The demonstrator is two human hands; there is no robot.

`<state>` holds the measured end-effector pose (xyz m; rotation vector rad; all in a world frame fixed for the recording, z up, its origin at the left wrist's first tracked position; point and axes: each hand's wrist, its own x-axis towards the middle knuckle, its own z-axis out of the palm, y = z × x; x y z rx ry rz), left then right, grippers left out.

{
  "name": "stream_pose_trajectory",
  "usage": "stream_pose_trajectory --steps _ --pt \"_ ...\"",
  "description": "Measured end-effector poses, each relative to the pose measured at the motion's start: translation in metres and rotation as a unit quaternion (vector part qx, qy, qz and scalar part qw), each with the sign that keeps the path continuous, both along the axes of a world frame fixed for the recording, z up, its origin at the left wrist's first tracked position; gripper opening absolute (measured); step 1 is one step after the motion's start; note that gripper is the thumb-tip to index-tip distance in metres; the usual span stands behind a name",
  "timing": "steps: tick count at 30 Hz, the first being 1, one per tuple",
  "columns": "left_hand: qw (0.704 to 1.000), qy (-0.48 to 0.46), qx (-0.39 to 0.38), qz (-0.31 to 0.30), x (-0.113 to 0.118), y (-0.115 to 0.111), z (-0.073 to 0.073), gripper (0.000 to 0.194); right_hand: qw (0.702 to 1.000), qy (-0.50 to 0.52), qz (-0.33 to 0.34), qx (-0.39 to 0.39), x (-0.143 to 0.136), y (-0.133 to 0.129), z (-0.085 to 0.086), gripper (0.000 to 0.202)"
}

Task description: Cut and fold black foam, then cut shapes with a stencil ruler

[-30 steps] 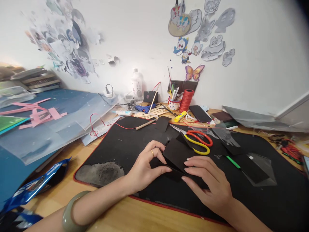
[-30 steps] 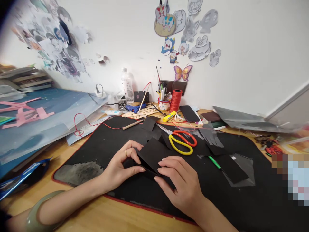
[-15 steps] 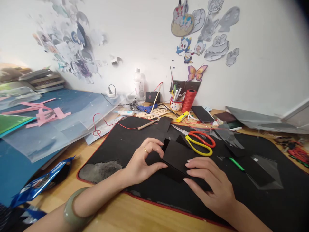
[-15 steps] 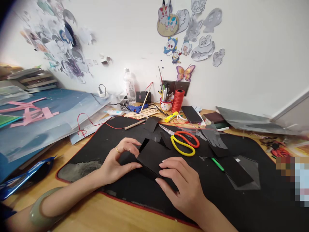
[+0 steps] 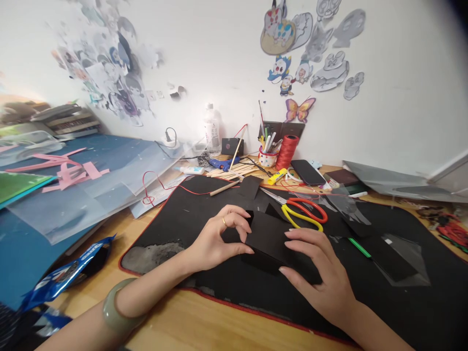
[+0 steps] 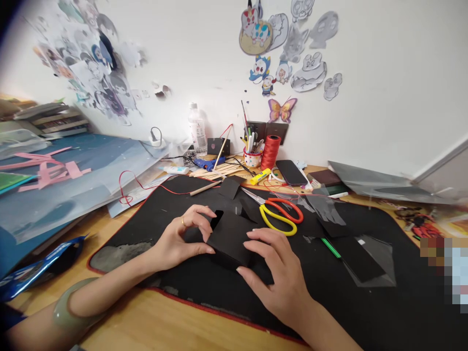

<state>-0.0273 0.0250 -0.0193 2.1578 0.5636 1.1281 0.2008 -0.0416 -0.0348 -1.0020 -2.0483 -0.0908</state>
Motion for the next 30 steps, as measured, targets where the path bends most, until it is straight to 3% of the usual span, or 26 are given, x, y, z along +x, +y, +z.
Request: stream_pose_trajectory --steps 7,14,16,19,21,25,30 --pt "0.997 0.022 0.057 -0.037 -0.003 0.004 0.003 0.010 1.000 -0.008 0.023 -0.009 0.000 0.003 0.001 0.020" --pt "0.998 0.027 0.053 0.000 -0.003 0.001 0.003 0.008 0.999 0.014 0.033 -0.010 -0.002 0.003 0.001 0.019" --pt "0.999 0.034 0.020 0.002 -0.003 0.000 0.003 0.023 0.999 0.014 0.037 -0.009 -0.002 0.003 0.001 0.019" --pt "0.996 0.056 -0.067 -0.014 -0.001 -0.002 -0.001 0.081 0.999 0.015 0.042 -0.010 -0.002 0.003 0.000 0.020" --pt "0.989 0.078 -0.123 -0.037 0.002 -0.004 -0.005 0.103 0.999 0.017 0.047 -0.011 -0.002 0.003 -0.001 0.021" --pt "0.971 0.123 -0.195 -0.065 0.011 -0.010 -0.007 0.114 0.998 0.027 0.058 -0.018 -0.002 0.002 -0.002 0.020" --pt "0.969 0.100 -0.219 -0.048 0.019 -0.013 -0.005 0.114 0.996 0.051 0.067 -0.037 -0.003 0.002 -0.003 0.019"
